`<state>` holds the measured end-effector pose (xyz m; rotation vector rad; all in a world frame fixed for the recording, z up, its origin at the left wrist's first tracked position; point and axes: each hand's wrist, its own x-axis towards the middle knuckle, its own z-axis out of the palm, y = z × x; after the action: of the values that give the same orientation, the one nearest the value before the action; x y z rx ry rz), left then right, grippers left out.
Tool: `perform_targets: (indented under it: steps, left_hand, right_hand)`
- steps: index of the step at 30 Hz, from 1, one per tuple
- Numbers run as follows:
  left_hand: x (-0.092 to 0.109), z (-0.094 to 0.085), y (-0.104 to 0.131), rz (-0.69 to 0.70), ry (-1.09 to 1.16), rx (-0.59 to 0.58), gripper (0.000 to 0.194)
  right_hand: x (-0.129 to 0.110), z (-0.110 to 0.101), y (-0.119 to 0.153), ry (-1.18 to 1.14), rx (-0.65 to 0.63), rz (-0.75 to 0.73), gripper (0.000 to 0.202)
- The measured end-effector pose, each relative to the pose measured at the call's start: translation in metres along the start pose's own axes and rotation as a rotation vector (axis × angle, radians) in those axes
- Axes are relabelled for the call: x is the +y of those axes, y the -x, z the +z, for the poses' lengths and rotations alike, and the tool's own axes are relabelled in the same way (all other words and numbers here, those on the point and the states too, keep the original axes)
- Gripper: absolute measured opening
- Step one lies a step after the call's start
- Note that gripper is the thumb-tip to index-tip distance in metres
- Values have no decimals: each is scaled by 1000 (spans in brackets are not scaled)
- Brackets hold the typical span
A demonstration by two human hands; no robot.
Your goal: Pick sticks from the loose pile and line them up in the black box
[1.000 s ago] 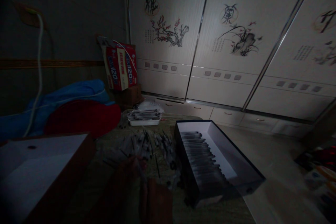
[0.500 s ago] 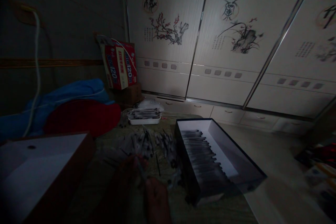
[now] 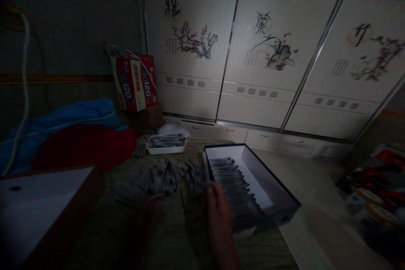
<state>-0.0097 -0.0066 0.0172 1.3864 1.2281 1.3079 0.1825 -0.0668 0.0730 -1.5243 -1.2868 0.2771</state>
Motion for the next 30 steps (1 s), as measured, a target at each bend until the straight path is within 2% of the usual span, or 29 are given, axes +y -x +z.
perform_targets:
  steps: [2,4,6,8,11,15,19,25,28,30]
  left_hand:
    - [-6,5,2,1,-65,4,36]
    - [-11,8,3,-9,-87,-13,35]
    - [-14,9,2,-14,-88,-19,36]
    - [-15,9,2,-11,-86,-9,36]
    - [-13,7,2,-18,-90,-1,35]
    - [-7,7,1,-5,-122,0,33]
    - [-9,7,-1,9,-129,1,35]
    - [-16,6,-2,4,-118,13,36]
    - [-16,5,-2,26,-123,8,34]
    - [-19,5,-3,21,-117,6,34]
  right_hand:
    - [8,-30,-29,216,-28,-92,35]
    - [23,-54,-60,669,-35,-170,32]
    - [41,-70,-87,815,-52,-164,26]
    - [57,-77,-108,924,-113,-164,21]
    - [74,-74,-127,1068,-258,-172,19]
    - [88,-56,-143,1199,-406,-176,11]
    - [98,-37,-160,1242,-481,-194,28]
    - [107,-26,-170,1193,-509,-231,26]
    - [109,-32,-169,1131,-451,-234,19]
    - [106,-39,-170,1090,-373,-220,26]
